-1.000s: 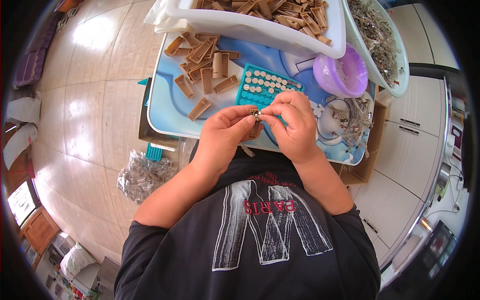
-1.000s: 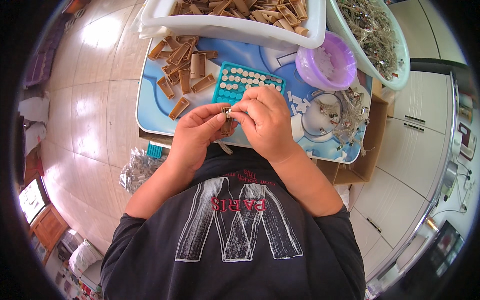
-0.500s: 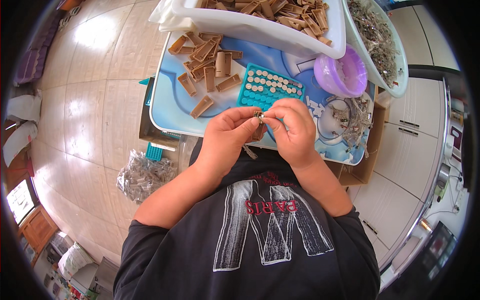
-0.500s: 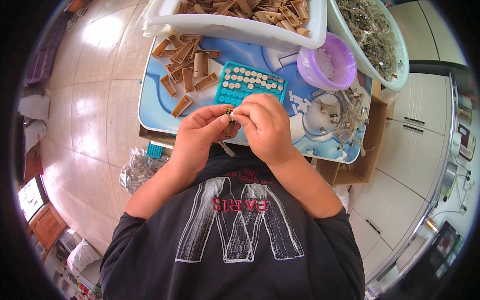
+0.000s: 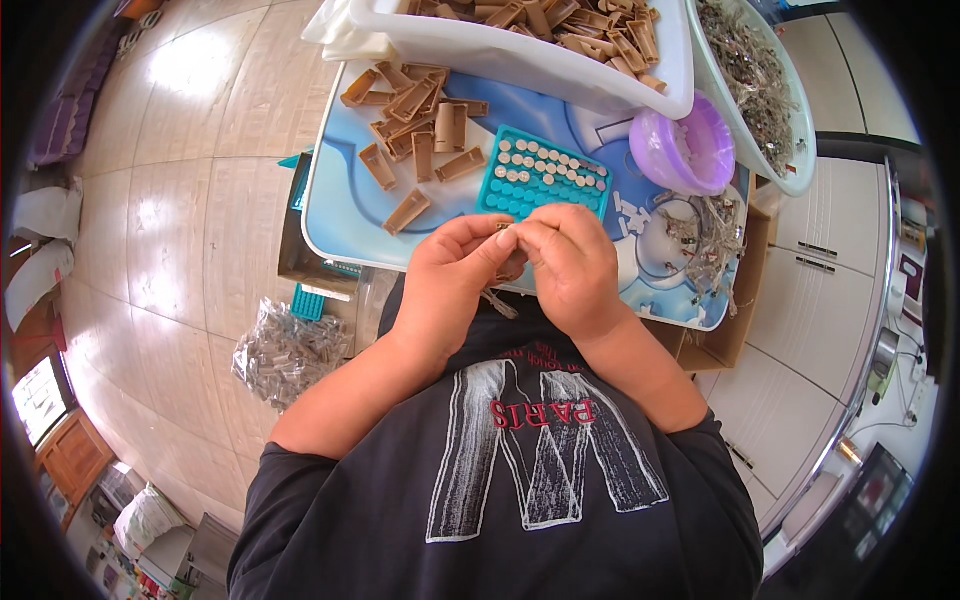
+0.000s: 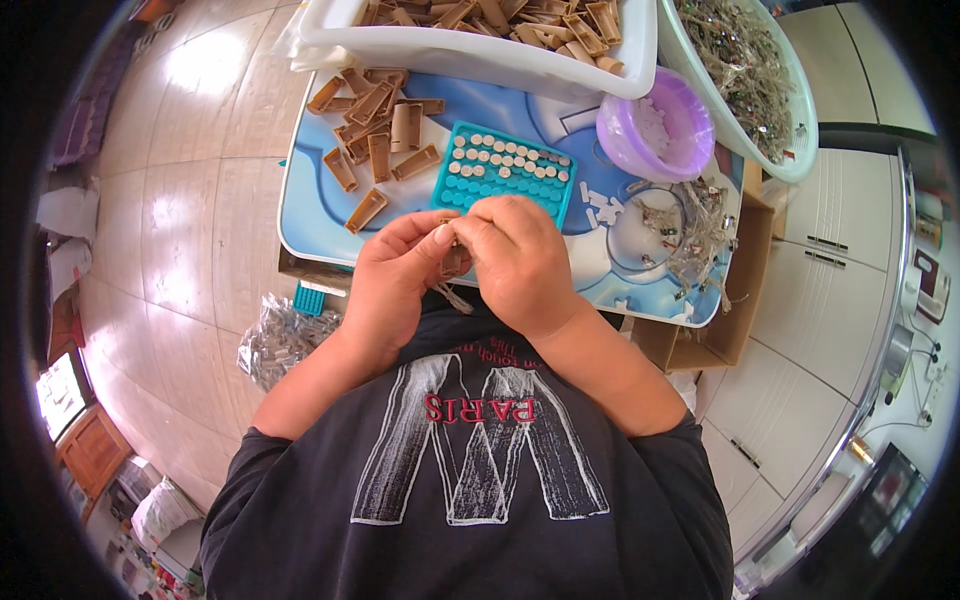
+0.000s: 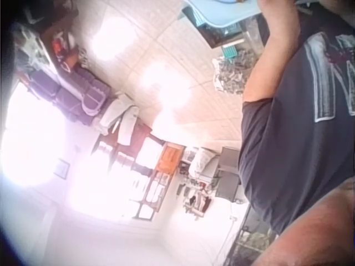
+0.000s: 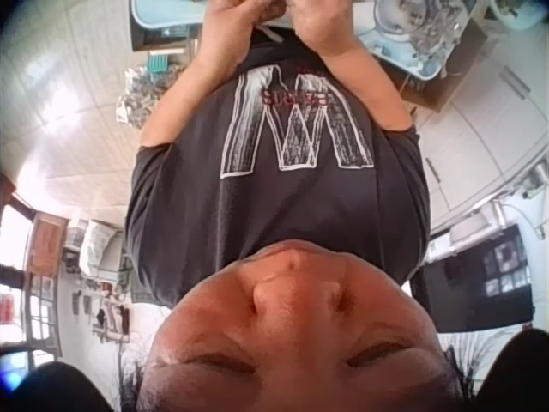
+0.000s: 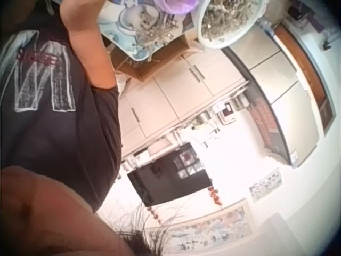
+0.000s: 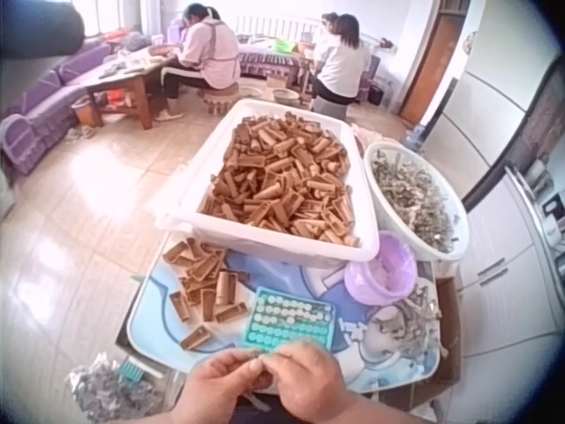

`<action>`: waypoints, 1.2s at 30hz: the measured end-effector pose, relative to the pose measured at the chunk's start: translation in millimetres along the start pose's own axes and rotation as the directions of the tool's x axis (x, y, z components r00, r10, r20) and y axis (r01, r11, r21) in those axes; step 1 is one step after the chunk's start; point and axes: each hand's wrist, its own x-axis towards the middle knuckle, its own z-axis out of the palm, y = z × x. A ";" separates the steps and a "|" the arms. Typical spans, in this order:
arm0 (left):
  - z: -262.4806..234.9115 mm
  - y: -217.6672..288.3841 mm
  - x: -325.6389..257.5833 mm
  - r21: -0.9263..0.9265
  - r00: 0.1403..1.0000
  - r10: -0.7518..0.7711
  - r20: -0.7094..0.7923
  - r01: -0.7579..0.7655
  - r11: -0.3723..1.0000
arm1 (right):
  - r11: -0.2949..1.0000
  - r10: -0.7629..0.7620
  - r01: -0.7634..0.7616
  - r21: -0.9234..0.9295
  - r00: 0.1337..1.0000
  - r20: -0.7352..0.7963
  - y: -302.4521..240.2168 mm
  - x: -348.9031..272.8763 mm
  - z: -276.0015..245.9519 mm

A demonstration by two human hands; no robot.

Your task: The person assembles small metal and plastic electrical components into cardboard tubes, then heats the assembled parts with a lighter.

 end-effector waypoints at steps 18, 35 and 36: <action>-16.7 16.5 -12.7 -0.034 0.997 0.058 -0.042 -0.059 0.998 | 0.960 0.051 -0.030 -0.279 0.996 0.068 36.3 63.0 36.2; 2.9 13.3 0.5 -0.193 0.872 -0.146 0.467 0.262 0.946 | 0.791 0.183 -0.326 0.518 0.934 0.308 6.4 3.4 -56.3; 3.5 10.7 2.3 -0.228 0.857 -0.165 0.488 0.308 0.924 | 0.744 0.189 -0.357 0.565 0.923 0.336 6.8 -0.4 -55.0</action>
